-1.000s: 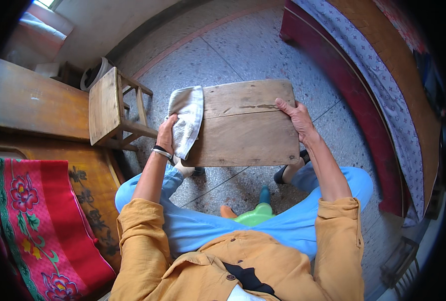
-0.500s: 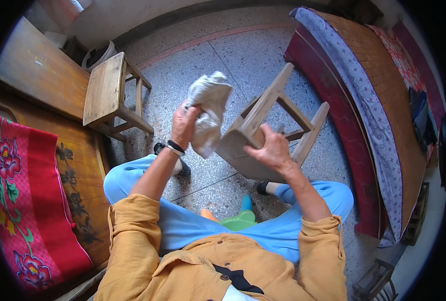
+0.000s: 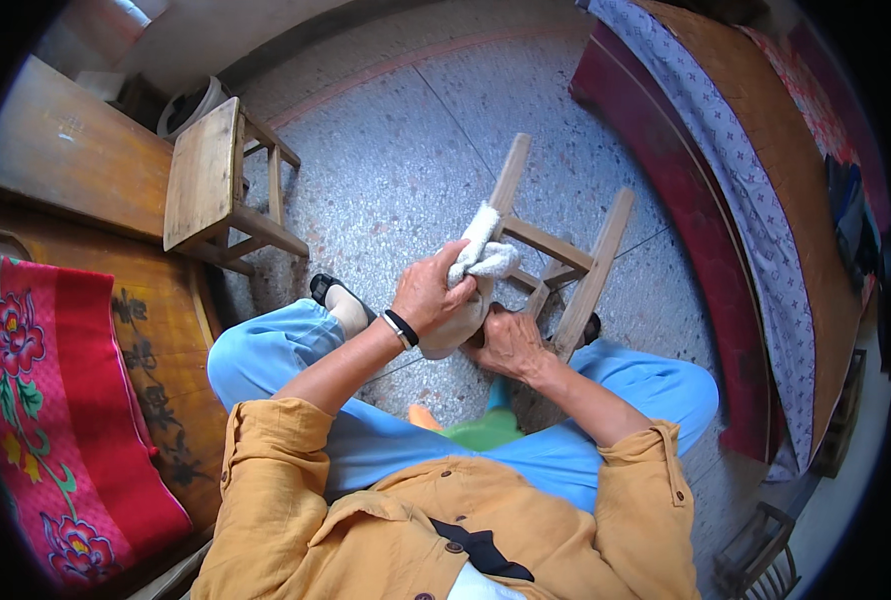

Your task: The person sits on the floor and wipes the surface of a small wooden stool with a white cloth. They then flip the stool over and wipe the legs and underside frame with the same cloth.

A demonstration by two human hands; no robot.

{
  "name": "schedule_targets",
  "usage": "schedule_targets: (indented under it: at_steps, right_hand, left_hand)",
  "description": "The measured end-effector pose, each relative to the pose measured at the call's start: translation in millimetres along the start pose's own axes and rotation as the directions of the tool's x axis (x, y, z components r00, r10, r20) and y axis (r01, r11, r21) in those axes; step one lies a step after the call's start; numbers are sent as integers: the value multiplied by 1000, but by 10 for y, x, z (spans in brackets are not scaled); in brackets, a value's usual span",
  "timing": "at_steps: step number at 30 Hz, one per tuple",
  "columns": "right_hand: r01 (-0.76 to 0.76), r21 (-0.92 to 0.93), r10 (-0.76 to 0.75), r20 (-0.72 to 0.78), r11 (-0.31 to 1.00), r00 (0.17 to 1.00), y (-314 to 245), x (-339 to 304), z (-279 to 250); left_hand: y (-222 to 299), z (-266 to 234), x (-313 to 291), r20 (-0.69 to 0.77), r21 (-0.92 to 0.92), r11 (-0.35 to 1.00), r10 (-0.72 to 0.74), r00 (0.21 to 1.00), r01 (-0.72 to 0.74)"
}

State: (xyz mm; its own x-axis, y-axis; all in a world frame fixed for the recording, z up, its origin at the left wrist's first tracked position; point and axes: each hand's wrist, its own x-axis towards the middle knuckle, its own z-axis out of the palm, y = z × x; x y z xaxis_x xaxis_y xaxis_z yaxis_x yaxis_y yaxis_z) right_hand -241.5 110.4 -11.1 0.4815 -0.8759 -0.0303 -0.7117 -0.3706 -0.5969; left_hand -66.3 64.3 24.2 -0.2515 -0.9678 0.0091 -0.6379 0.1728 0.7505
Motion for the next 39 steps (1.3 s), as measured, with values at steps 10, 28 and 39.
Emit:
schedule_targets:
  at_steps: [10,28,39]
  right_hand:
    - [5,-306,-30,-78,952,996,-49,-362,-2]
    - [3,-219,-26,-102,976,995,-50,-365,-42]
    - [-9,-107,-7,-145,994,989,-10,-376,-45]
  left_hand:
    - [-217,420,-245,-107,164,982,108,988,-90]
    - [11,476,1660,-159,247,967,106,981,-65]
    - [-220,562,1337,-120,179,982,86,989,-64]
